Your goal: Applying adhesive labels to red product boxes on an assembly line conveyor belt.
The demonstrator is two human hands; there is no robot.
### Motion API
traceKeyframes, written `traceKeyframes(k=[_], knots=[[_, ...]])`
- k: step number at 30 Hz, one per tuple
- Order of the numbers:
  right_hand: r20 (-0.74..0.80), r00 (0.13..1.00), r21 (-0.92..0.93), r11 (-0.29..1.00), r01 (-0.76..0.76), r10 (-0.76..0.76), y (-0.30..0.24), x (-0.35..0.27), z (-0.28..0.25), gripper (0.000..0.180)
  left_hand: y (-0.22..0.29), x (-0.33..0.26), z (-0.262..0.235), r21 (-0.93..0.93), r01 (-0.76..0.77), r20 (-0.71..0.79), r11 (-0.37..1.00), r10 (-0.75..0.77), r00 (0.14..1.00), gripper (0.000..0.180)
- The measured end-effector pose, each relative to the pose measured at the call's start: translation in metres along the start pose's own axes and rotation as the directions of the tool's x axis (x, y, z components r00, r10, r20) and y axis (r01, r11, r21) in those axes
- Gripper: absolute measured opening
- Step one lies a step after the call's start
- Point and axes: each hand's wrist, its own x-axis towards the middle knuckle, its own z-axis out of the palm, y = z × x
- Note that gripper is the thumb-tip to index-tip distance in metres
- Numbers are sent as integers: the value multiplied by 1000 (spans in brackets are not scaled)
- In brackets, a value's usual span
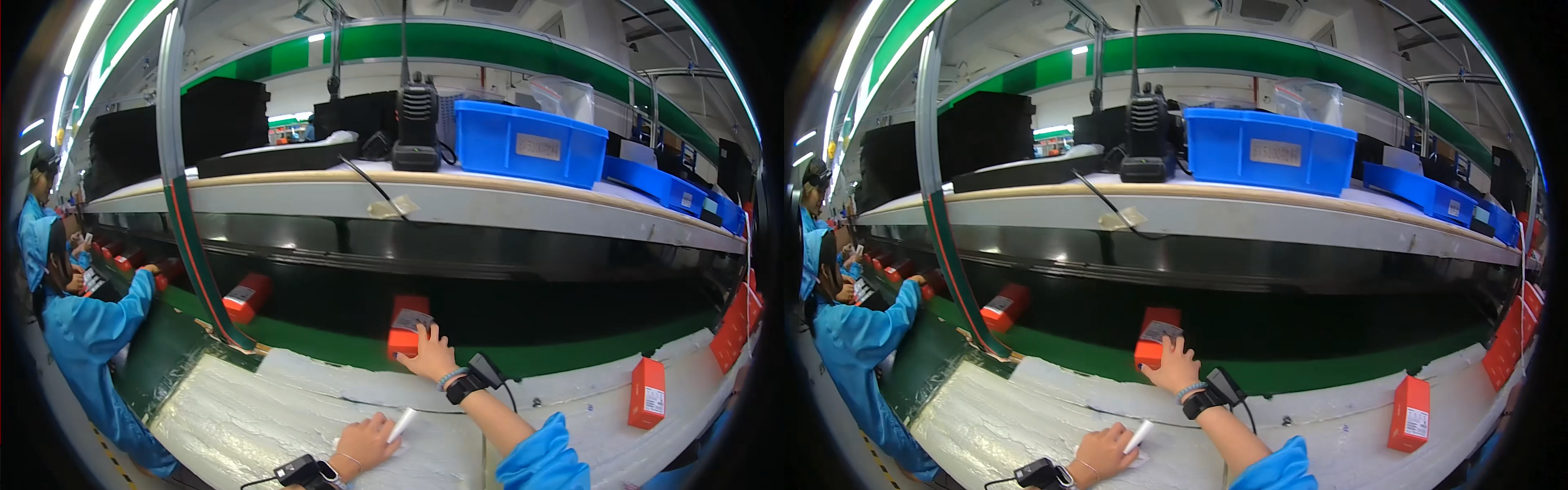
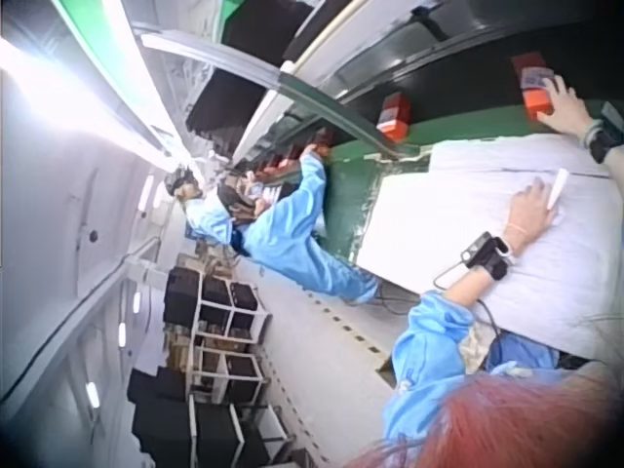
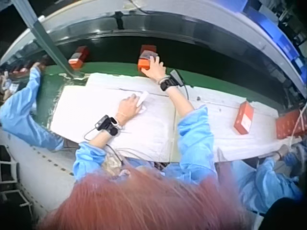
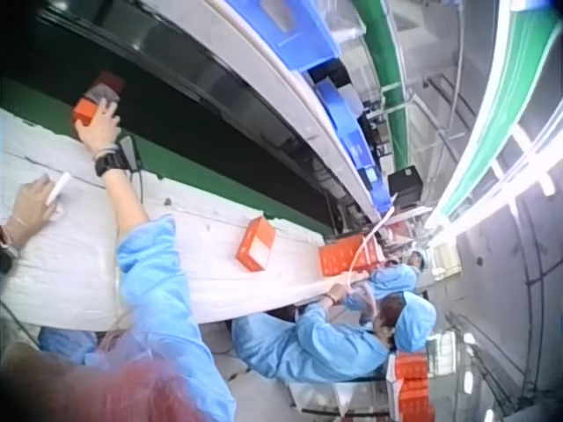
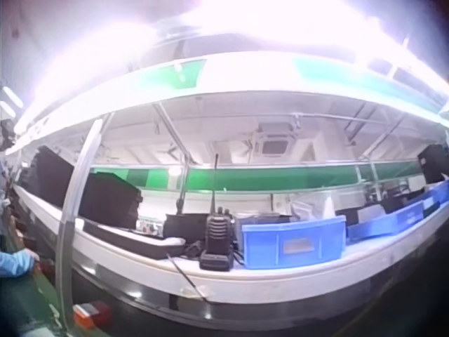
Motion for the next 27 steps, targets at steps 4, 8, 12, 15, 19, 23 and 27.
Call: traceKeyframes(k=[4, 8, 12, 15, 19, 23, 27], knots=[[-43, 983, -142, 973, -184, 180, -11, 18, 35, 87, -1, 0, 6, -27, -8, -36, 1000, 7, 999, 26], [-140, 972, -176, 961, -211, 188, -3, 23, 37, 76, -6, -1, 10, -102, 21, 0, 995, -21, 1000, 25], [-130, 985, -216, 966, -142, 115, 16, 3, 9, 77, -5, 1, -2, -150, 84, 121, 985, -66, 990, 30], [-58, 995, -162, 983, -89, 80, 25, -30, -24, 79, -6, 0, -4, -177, 123, 167, 976, -93, 982, 32], [160, 987, -152, 988, -5, 30, 21, -105, -77, 86, -9, -6, -3, -237, 143, 74, 961, -129, 989, 34], [166, 986, -218, 975, 38, -1, 26, -183, -82, 85, -7, -15, -17, -228, 118, 2, 967, -121, 993, 31], [69, 987, -222, 963, 155, -143, 46, -203, -81, 82, 7, -52, -65, -382, 103, -184, 918, -184, 966, 31]])
